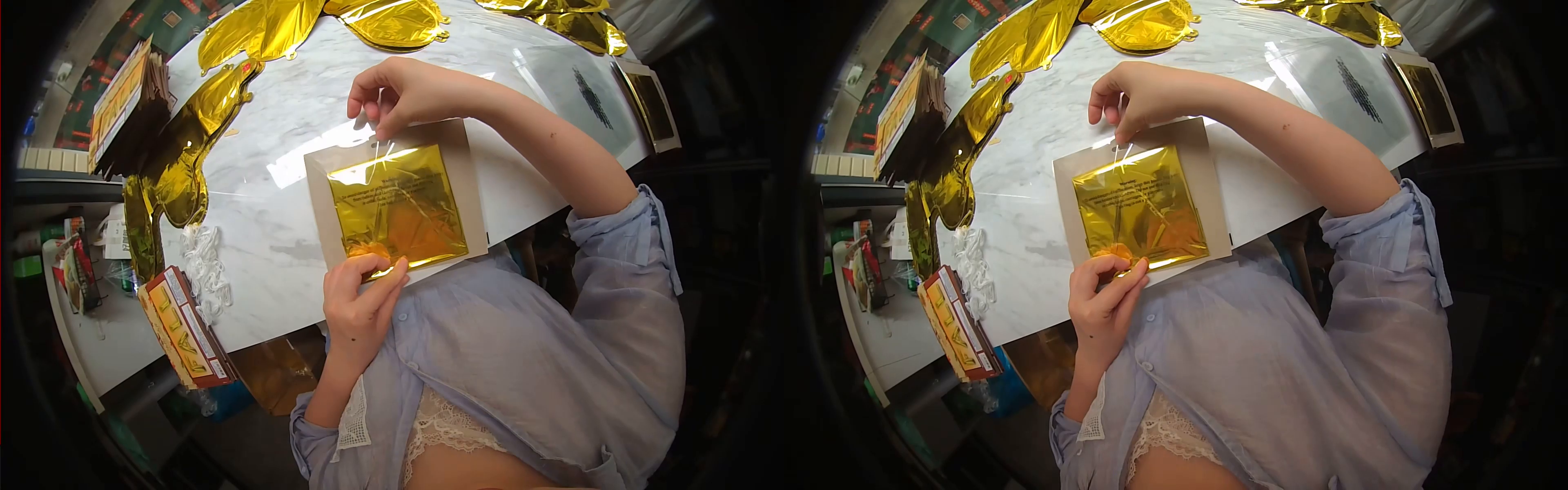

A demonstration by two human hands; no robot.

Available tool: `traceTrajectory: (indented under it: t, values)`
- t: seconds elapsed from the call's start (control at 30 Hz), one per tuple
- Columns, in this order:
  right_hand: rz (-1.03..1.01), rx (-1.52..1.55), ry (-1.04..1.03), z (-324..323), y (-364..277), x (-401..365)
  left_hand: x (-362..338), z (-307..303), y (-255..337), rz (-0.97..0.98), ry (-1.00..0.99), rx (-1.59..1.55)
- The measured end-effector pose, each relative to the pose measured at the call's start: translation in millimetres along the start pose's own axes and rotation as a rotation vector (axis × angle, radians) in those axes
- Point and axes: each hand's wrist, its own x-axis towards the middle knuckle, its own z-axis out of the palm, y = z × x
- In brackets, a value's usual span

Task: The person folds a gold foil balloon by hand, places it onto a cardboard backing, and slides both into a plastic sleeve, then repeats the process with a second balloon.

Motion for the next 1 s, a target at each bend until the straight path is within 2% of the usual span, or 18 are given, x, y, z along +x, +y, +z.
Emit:
traceTrajectory:
  t: [0.17,0.27,0.33,0.37,0.43,0.67,0.83,0.93,1.0]
  values:
    - [-0.08,-0.037,0.042,6,7,6,-4,9,-3,0.088,0.066,0.1]
    - [-0.076,0.108,0.002,3,11,12,-6,14,-6,0.155,0.128,0.128]
    - [0.108,0.241,0.002,3,2,13,-7,15,-5,0.197,0.15,0.172]
    - [0.106,0.24,0.001,2,-3,13,-7,15,-6,0.197,0.152,0.173]
    - [0.163,0.11,-0.017,1,-12,13,-7,14,-6,0.219,0.129,0.2]
    - [0.139,-0.011,-0.067,-1,-14,27,-16,15,-4,0.272,0.128,0.288]
    - [0.058,-0.205,-0.1,-7,-18,29,-23,17,-6,0.248,0.114,0.31]
    - [0.105,-0.324,-0.131,-9,-29,28,-25,18,-7,0.228,0.111,0.304]
    - [0.092,-0.299,-0.163,-11,-27,31,-26,19,-8,0.224,0.109,0.297]
